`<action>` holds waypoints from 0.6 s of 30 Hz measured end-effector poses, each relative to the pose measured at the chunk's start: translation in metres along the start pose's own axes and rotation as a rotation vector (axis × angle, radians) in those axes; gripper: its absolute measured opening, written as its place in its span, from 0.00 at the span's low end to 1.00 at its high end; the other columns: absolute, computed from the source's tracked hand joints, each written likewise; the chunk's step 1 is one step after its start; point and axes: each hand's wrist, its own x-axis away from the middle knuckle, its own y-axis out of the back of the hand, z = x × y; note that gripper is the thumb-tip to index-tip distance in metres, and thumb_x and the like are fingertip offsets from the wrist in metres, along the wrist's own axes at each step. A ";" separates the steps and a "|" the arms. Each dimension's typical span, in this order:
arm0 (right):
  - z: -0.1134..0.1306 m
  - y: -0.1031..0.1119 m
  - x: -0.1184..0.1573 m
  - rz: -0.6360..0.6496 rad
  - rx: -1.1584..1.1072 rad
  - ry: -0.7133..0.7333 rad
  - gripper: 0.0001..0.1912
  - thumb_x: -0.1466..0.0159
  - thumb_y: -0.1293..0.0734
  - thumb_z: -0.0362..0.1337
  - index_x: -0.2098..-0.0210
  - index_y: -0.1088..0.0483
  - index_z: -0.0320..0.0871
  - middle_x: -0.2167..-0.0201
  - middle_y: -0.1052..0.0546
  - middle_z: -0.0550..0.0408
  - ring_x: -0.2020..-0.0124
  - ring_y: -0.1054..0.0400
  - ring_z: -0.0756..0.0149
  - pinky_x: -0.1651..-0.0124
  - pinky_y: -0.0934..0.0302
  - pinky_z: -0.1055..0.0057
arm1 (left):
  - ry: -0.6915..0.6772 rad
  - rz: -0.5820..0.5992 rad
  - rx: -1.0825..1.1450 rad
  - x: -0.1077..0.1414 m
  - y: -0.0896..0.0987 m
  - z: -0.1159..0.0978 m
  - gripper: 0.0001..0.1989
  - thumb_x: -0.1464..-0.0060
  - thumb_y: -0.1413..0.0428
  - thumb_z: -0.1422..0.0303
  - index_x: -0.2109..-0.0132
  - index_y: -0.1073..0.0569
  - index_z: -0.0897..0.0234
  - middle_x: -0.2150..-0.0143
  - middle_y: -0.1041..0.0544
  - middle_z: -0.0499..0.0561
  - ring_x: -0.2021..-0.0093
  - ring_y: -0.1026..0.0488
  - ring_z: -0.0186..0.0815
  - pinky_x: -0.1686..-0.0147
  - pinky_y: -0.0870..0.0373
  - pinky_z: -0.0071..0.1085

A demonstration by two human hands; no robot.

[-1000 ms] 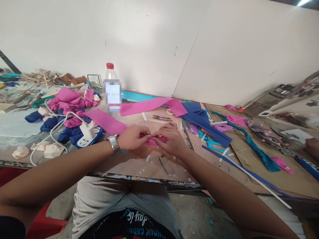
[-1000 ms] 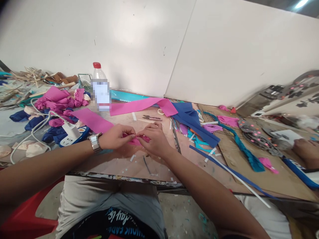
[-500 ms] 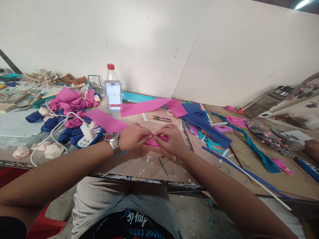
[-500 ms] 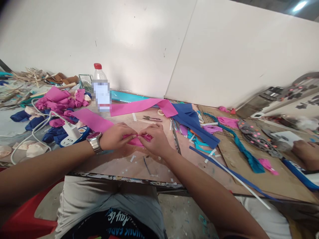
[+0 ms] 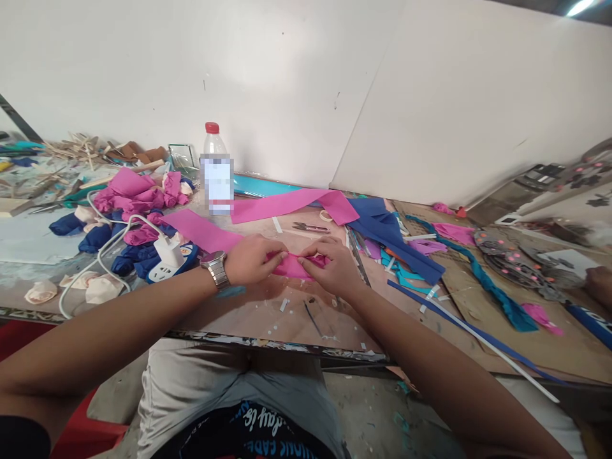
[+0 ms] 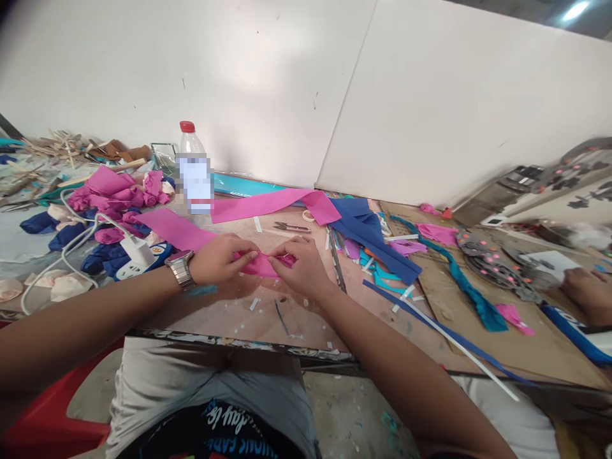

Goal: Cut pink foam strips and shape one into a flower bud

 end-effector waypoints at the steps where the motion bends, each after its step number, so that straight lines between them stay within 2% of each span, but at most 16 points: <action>1: 0.000 -0.001 0.000 0.007 -0.005 0.001 0.02 0.39 0.26 0.34 0.69 0.21 0.47 0.70 0.18 0.57 0.65 0.26 0.61 0.51 0.39 0.58 | -0.009 -0.002 0.007 0.000 -0.001 0.000 0.15 0.33 0.50 0.60 0.56 0.20 0.60 0.64 0.17 0.51 0.64 0.23 0.38 0.61 0.36 0.33; 3: 0.001 -0.002 0.001 0.030 -0.017 0.007 0.02 0.39 0.26 0.34 0.68 0.21 0.47 0.70 0.18 0.58 0.65 0.26 0.62 0.52 0.40 0.58 | -0.050 0.013 0.009 0.001 -0.002 -0.001 0.16 0.33 0.50 0.58 0.55 0.20 0.60 0.62 0.17 0.51 0.63 0.23 0.38 0.59 0.35 0.33; 6: 0.001 -0.004 0.001 0.055 -0.026 0.020 0.03 0.39 0.26 0.32 0.68 0.21 0.47 0.70 0.18 0.58 0.65 0.26 0.61 0.51 0.40 0.59 | -0.085 0.047 -0.027 0.001 -0.004 -0.003 0.16 0.32 0.51 0.60 0.58 0.20 0.61 0.66 0.18 0.50 0.65 0.24 0.38 0.57 0.35 0.34; 11: -0.002 -0.003 0.000 0.016 0.001 0.008 0.03 0.39 0.26 0.33 0.70 0.22 0.47 0.71 0.18 0.58 0.65 0.26 0.61 0.49 0.40 0.57 | 0.012 0.006 -0.034 0.000 -0.001 -0.003 0.15 0.34 0.51 0.64 0.56 0.20 0.61 0.65 0.18 0.51 0.64 0.24 0.39 0.61 0.36 0.34; 18: -0.005 -0.004 0.001 0.014 -0.003 -0.012 0.04 0.39 0.26 0.33 0.70 0.22 0.46 0.72 0.18 0.58 0.67 0.27 0.62 0.51 0.40 0.58 | 0.109 -0.046 -0.033 -0.002 0.002 0.000 0.16 0.35 0.52 0.65 0.59 0.20 0.62 0.65 0.17 0.51 0.64 0.23 0.39 0.63 0.37 0.33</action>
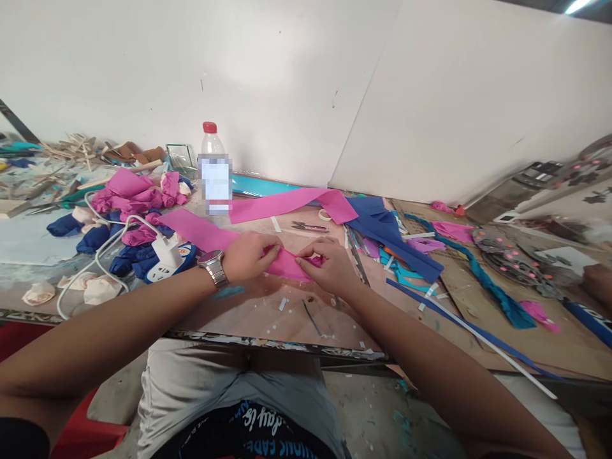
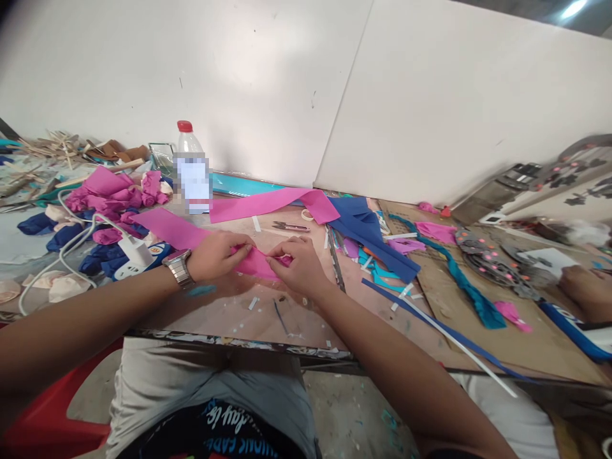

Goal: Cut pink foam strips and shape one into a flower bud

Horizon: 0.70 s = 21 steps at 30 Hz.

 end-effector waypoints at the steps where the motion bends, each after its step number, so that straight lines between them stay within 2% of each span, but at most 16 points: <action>1: 0.000 0.000 0.000 0.002 -0.002 -0.002 0.04 0.39 0.26 0.33 0.70 0.22 0.46 0.72 0.18 0.58 0.66 0.27 0.62 0.51 0.40 0.58 | 0.004 -0.006 0.008 0.000 0.000 0.000 0.15 0.36 0.51 0.66 0.59 0.20 0.62 0.64 0.17 0.51 0.63 0.23 0.39 0.62 0.37 0.33; 5: 0.001 -0.003 0.001 0.022 -0.015 -0.003 0.03 0.40 0.26 0.32 0.69 0.21 0.47 0.71 0.18 0.58 0.66 0.26 0.62 0.52 0.41 0.59 | -0.052 0.040 0.069 0.003 0.001 -0.003 0.12 0.43 0.47 0.69 0.56 0.19 0.61 0.60 0.16 0.49 0.61 0.22 0.38 0.61 0.35 0.33; 9: 0.005 -0.007 0.002 0.050 -0.025 0.014 0.05 0.40 0.26 0.30 0.68 0.20 0.47 0.71 0.17 0.59 0.65 0.26 0.63 0.50 0.42 0.59 | -0.108 0.103 -0.001 0.004 -0.002 -0.006 0.11 0.42 0.46 0.66 0.58 0.19 0.60 0.64 0.17 0.50 0.64 0.23 0.40 0.64 0.36 0.34; 14: 0.007 -0.007 0.003 0.063 -0.011 0.066 0.06 0.40 0.27 0.31 0.64 0.21 0.48 0.68 0.17 0.59 0.63 0.26 0.63 0.49 0.44 0.60 | -0.109 0.110 0.008 0.004 -0.006 -0.005 0.10 0.42 0.47 0.68 0.60 0.20 0.61 0.66 0.18 0.50 0.66 0.24 0.38 0.63 0.36 0.33; 21: 0.008 -0.004 0.002 0.059 0.022 0.126 0.05 0.39 0.28 0.31 0.65 0.22 0.47 0.69 0.17 0.60 0.63 0.26 0.63 0.48 0.46 0.59 | -0.072 0.119 0.056 0.005 -0.004 -0.007 0.11 0.44 0.48 0.71 0.58 0.21 0.61 0.65 0.18 0.49 0.65 0.23 0.37 0.62 0.34 0.32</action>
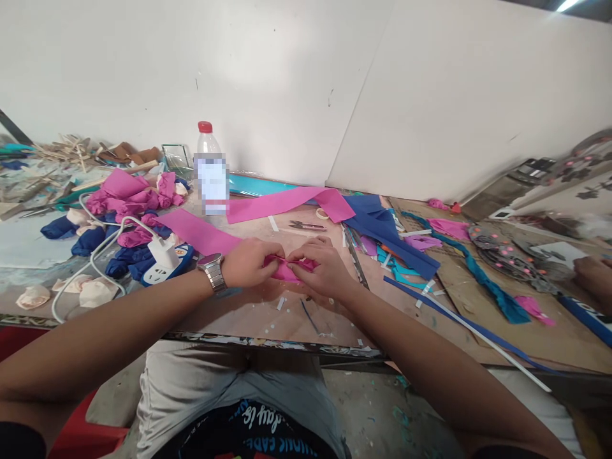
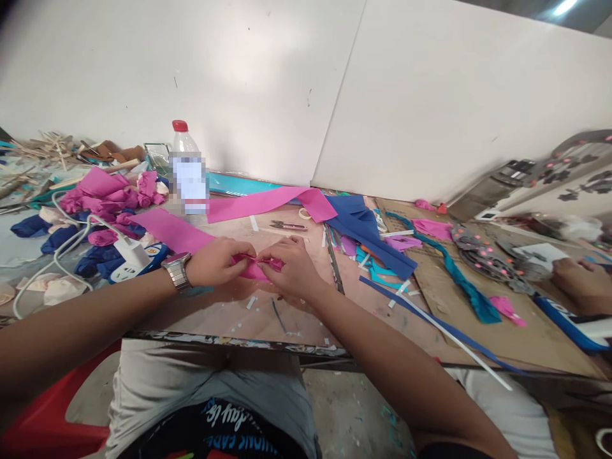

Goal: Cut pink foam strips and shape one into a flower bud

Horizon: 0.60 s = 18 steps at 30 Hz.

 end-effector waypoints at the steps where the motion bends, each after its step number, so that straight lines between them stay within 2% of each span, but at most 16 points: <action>1: 0.000 0.000 0.000 0.003 0.001 0.005 0.05 0.39 0.28 0.30 0.65 0.22 0.47 0.69 0.17 0.60 0.63 0.26 0.63 0.49 0.46 0.60 | 0.005 0.002 0.003 0.000 0.000 0.000 0.12 0.44 0.48 0.71 0.58 0.21 0.61 0.64 0.18 0.49 0.65 0.23 0.37 0.62 0.34 0.32; 9: 0.000 0.001 0.000 -0.012 0.028 0.038 0.06 0.38 0.30 0.29 0.66 0.22 0.47 0.69 0.17 0.59 0.64 0.27 0.64 0.48 0.47 0.60 | 0.024 -0.025 -0.009 -0.001 0.000 0.000 0.13 0.46 0.50 0.74 0.59 0.21 0.62 0.62 0.18 0.50 0.64 0.24 0.37 0.62 0.35 0.32; 18: 0.001 0.003 0.000 -0.007 0.048 0.025 0.06 0.37 0.30 0.31 0.68 0.22 0.48 0.69 0.17 0.60 0.64 0.26 0.63 0.47 0.46 0.58 | 0.048 -0.024 0.013 -0.001 0.000 -0.003 0.11 0.46 0.51 0.74 0.62 0.23 0.63 0.66 0.20 0.50 0.67 0.27 0.37 0.65 0.37 0.32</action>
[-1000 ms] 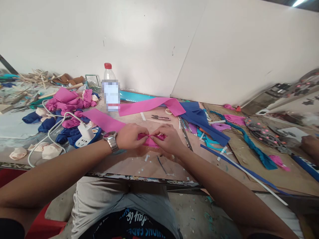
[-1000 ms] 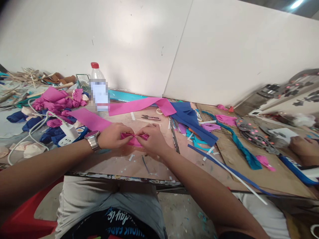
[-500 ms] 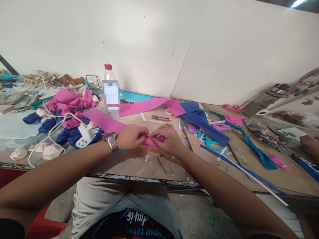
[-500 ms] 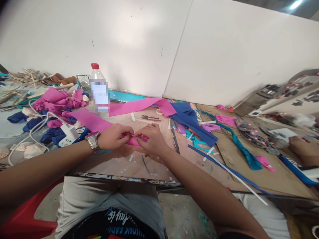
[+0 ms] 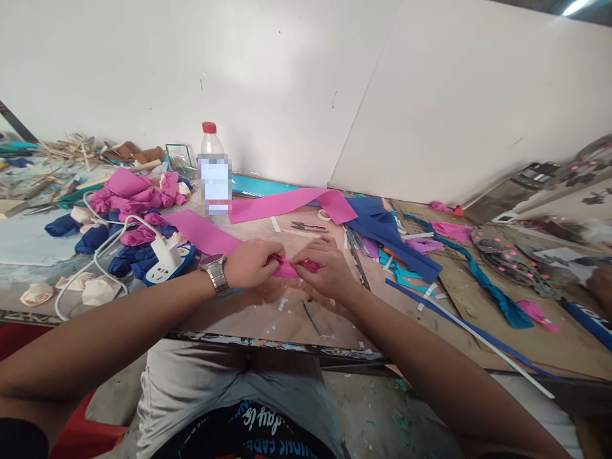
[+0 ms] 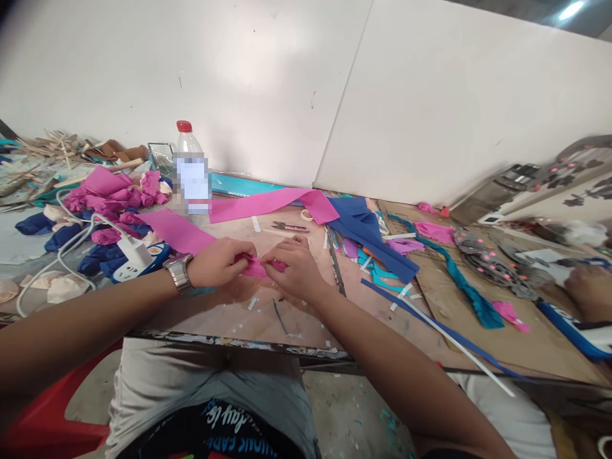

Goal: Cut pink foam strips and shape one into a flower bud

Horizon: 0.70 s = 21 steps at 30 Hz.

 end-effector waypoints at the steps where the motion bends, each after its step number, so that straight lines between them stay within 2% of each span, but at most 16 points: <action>1: 0.000 0.000 0.000 -0.003 0.001 0.000 0.06 0.37 0.30 0.31 0.68 0.23 0.48 0.69 0.17 0.60 0.64 0.26 0.64 0.47 0.46 0.58 | 0.000 0.003 0.006 0.000 0.000 0.000 0.11 0.46 0.51 0.74 0.62 0.24 0.63 0.66 0.20 0.50 0.67 0.27 0.37 0.65 0.38 0.32; 4: 0.000 0.000 0.000 -0.001 0.002 0.001 0.06 0.36 0.30 0.32 0.68 0.23 0.48 0.69 0.17 0.60 0.64 0.26 0.64 0.46 0.47 0.58 | -0.009 0.019 0.026 0.001 0.002 -0.001 0.08 0.47 0.49 0.73 0.63 0.25 0.63 0.68 0.22 0.49 0.68 0.29 0.36 0.66 0.40 0.31; 6: 0.000 0.000 0.000 0.001 -0.001 0.002 0.06 0.35 0.30 0.32 0.68 0.23 0.49 0.68 0.16 0.59 0.63 0.26 0.63 0.46 0.47 0.57 | -0.027 0.032 0.057 0.001 0.003 -0.001 0.07 0.43 0.49 0.70 0.64 0.26 0.63 0.69 0.23 0.49 0.69 0.30 0.35 0.67 0.41 0.31; 10: 0.000 0.000 0.000 -0.010 0.003 0.029 0.06 0.36 0.30 0.32 0.68 0.23 0.48 0.68 0.16 0.60 0.63 0.25 0.64 0.45 0.47 0.57 | -0.016 0.032 0.100 0.001 0.002 0.000 0.14 0.35 0.52 0.62 0.65 0.27 0.64 0.70 0.24 0.49 0.69 0.31 0.35 0.67 0.42 0.31; 21: 0.002 0.004 -0.001 -0.033 0.024 0.008 0.06 0.35 0.30 0.33 0.68 0.24 0.48 0.69 0.17 0.60 0.65 0.27 0.64 0.47 0.46 0.58 | 0.005 -0.009 0.145 0.000 0.004 0.001 0.08 0.40 0.50 0.70 0.66 0.28 0.63 0.70 0.25 0.47 0.68 0.31 0.34 0.65 0.39 0.31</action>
